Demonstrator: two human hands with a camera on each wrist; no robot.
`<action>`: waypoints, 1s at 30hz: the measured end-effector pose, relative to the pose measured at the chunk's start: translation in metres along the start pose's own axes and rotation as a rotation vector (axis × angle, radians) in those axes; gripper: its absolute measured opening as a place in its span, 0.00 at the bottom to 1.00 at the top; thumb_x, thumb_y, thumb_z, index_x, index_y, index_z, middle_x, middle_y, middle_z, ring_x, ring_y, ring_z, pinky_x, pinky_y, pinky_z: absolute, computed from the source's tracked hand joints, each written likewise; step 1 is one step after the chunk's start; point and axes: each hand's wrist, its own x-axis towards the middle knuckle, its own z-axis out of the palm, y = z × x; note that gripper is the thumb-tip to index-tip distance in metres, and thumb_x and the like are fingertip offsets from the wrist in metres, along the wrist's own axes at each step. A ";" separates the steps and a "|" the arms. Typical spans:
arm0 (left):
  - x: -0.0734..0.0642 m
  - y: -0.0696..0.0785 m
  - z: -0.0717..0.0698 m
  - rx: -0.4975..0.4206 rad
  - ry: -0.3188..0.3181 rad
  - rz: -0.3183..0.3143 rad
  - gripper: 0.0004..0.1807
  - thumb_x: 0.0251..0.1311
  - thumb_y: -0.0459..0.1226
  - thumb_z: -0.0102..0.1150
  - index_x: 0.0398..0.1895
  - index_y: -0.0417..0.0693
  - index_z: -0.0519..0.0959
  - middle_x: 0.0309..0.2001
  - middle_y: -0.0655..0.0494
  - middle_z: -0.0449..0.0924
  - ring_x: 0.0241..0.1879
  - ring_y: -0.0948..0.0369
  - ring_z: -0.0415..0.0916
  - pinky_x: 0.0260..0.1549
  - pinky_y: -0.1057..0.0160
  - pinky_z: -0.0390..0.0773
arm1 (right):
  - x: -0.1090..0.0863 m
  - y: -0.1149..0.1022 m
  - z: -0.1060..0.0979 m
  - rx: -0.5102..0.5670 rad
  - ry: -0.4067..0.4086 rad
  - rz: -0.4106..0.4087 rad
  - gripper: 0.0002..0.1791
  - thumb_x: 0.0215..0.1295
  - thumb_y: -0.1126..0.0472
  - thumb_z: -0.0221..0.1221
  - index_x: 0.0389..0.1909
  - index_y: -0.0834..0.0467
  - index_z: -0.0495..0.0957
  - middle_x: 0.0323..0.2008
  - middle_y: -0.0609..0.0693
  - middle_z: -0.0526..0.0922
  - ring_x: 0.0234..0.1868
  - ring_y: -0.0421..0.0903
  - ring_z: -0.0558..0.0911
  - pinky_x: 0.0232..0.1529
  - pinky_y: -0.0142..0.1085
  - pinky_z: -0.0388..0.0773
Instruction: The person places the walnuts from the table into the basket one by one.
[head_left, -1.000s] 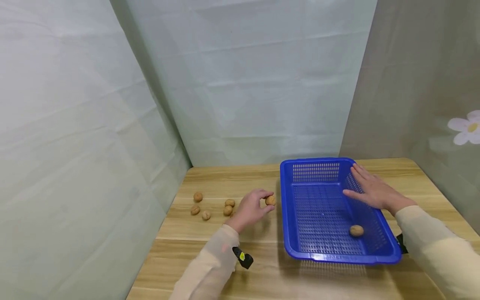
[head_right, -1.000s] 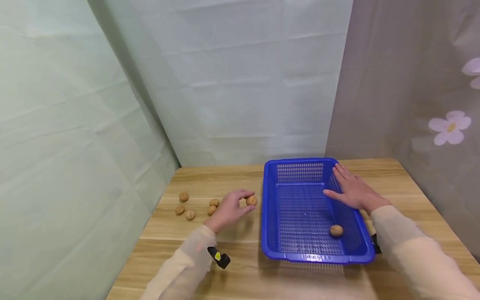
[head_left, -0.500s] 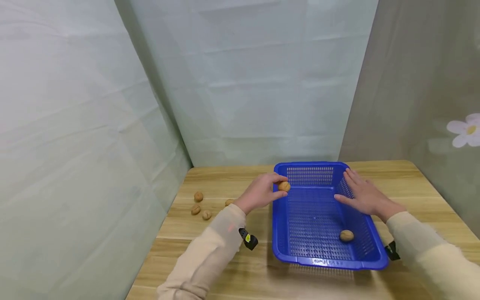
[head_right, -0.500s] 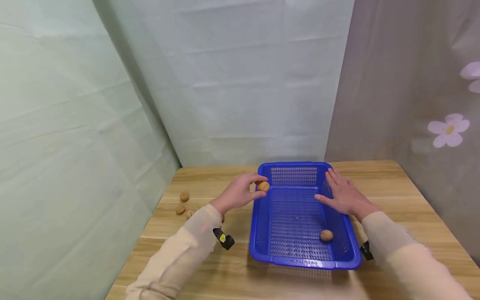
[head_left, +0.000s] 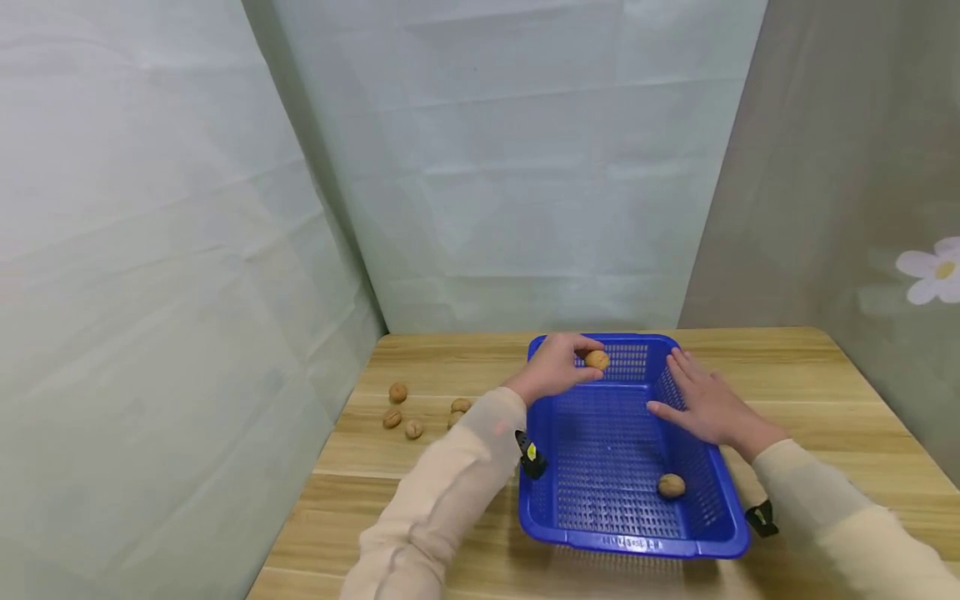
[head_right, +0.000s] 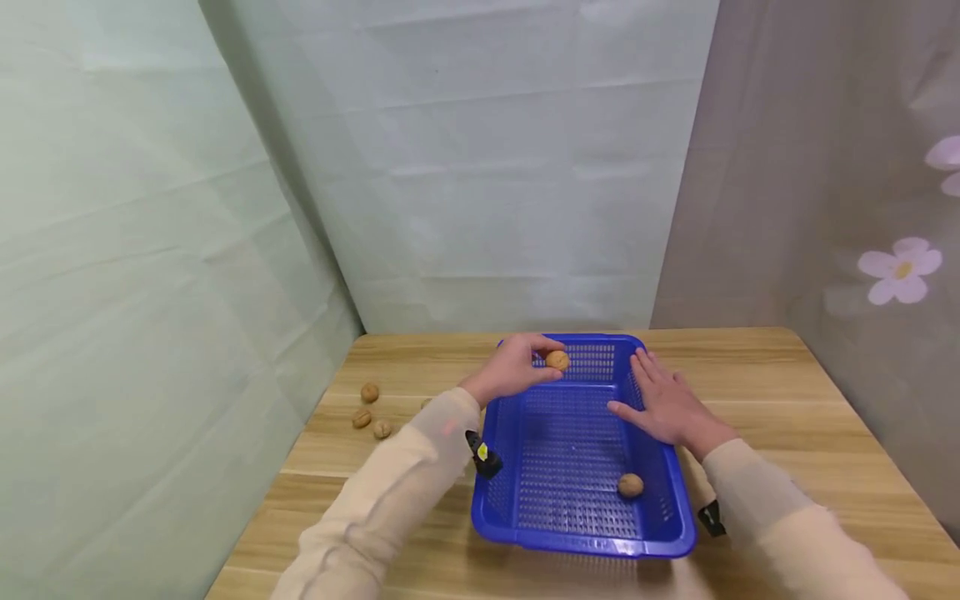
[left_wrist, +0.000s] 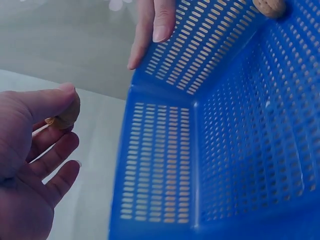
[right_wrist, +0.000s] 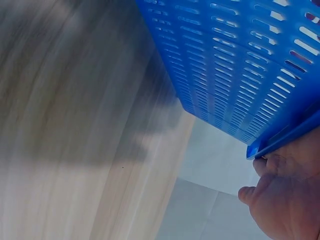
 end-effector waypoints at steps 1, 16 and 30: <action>0.002 -0.001 0.003 -0.018 0.006 -0.005 0.24 0.58 0.42 0.67 0.59 0.49 0.78 0.45 0.64 0.80 0.42 0.71 0.75 0.40 0.72 0.76 | 0.000 -0.001 0.000 -0.004 0.000 0.001 0.56 0.64 0.29 0.45 0.73 0.70 0.43 0.74 0.67 0.40 0.72 0.67 0.43 0.62 0.70 0.43; 0.012 -0.029 0.043 -0.084 0.023 -0.115 0.23 0.55 0.39 0.69 0.56 0.46 0.80 0.42 0.64 0.82 0.40 0.71 0.77 0.40 0.70 0.76 | 0.001 -0.003 0.003 0.003 0.009 0.006 0.56 0.64 0.28 0.45 0.73 0.69 0.43 0.74 0.66 0.40 0.73 0.66 0.43 0.63 0.69 0.43; 0.002 -0.038 0.044 -0.122 0.010 -0.172 0.23 0.55 0.38 0.69 0.56 0.45 0.80 0.45 0.59 0.83 0.42 0.68 0.78 0.42 0.71 0.76 | 0.001 -0.010 0.008 0.020 0.007 0.001 0.56 0.64 0.28 0.44 0.74 0.68 0.41 0.74 0.65 0.39 0.73 0.65 0.42 0.64 0.68 0.44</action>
